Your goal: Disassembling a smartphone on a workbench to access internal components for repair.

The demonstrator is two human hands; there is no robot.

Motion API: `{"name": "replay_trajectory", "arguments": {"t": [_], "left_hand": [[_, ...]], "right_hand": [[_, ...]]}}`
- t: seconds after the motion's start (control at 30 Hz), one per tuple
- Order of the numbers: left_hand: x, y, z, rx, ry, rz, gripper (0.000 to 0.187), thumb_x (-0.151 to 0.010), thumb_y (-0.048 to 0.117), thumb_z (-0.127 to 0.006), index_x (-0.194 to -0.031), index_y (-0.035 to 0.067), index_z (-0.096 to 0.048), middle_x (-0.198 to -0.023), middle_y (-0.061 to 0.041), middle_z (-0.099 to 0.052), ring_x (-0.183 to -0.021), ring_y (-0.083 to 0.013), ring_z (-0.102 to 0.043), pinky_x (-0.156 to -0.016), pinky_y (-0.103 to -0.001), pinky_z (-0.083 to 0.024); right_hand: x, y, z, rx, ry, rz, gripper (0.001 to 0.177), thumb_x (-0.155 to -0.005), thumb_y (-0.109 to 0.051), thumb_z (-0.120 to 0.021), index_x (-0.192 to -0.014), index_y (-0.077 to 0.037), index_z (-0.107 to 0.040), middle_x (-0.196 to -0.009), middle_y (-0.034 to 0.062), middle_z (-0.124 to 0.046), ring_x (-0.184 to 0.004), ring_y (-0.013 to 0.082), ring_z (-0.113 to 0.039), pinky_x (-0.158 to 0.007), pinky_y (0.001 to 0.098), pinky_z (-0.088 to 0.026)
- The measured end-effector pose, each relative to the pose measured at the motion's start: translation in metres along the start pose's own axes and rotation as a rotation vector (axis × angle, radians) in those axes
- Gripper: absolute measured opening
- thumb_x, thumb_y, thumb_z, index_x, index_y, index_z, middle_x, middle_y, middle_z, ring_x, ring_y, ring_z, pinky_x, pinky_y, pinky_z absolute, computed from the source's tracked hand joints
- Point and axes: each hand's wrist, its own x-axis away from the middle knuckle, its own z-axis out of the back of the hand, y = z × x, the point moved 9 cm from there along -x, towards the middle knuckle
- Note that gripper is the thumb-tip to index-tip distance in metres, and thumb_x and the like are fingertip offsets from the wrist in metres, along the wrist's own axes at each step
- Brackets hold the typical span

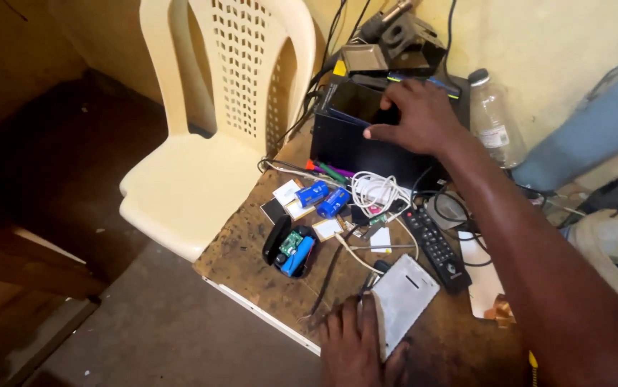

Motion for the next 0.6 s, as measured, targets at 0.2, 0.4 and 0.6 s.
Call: {"name": "replay_trajectory", "arguments": {"t": [0.2, 0.4, 0.6], "left_hand": [[-0.002, 0.005, 0.022, 0.050, 0.097, -0.025, 0.083, -0.096, 0.068, -0.056, -0.146, 0.002, -0.054, -0.137, -0.022, -0.055, -0.107, -0.0432, -0.051, -0.085, -0.057, -0.043], [-0.002, 0.003, 0.015, 0.038, 0.004, 0.006, 0.088, -0.092, 0.068, -0.064, -0.151, 0.003, -0.050, -0.142, -0.020, -0.053, -0.117, -0.0423, -0.049, -0.090, -0.057, -0.042], [-0.001, 0.001, 0.010, 0.013, -0.033, 0.005, 0.092, -0.093, 0.069, -0.067, -0.154, 0.003, -0.047, -0.145, -0.020, -0.051, -0.121, -0.0430, -0.047, -0.094, -0.059, -0.040]], "right_hand": [[-0.008, 0.000, -0.003, -0.075, -0.145, -0.130, 0.072, -0.074, -0.065, -0.088, -0.121, -0.015, -0.065, -0.116, 0.0145, -0.065, -0.102, 0.0365, -0.062, -0.081, 0.0497, -0.045], [-0.011, -0.011, 0.004, -0.167, -0.182, -0.043, 0.093, -0.073, -0.056, -0.087, -0.150, -0.011, -0.058, -0.148, 0.0160, -0.062, -0.129, 0.0411, -0.059, -0.103, 0.0544, -0.040], [-0.015, -0.007, 0.001, -0.156, -0.192, -0.020, 0.092, -0.072, -0.057, -0.086, -0.152, -0.020, -0.059, -0.140, 0.0166, -0.061, -0.119, 0.0444, -0.052, -0.091, 0.0543, -0.043]]}}
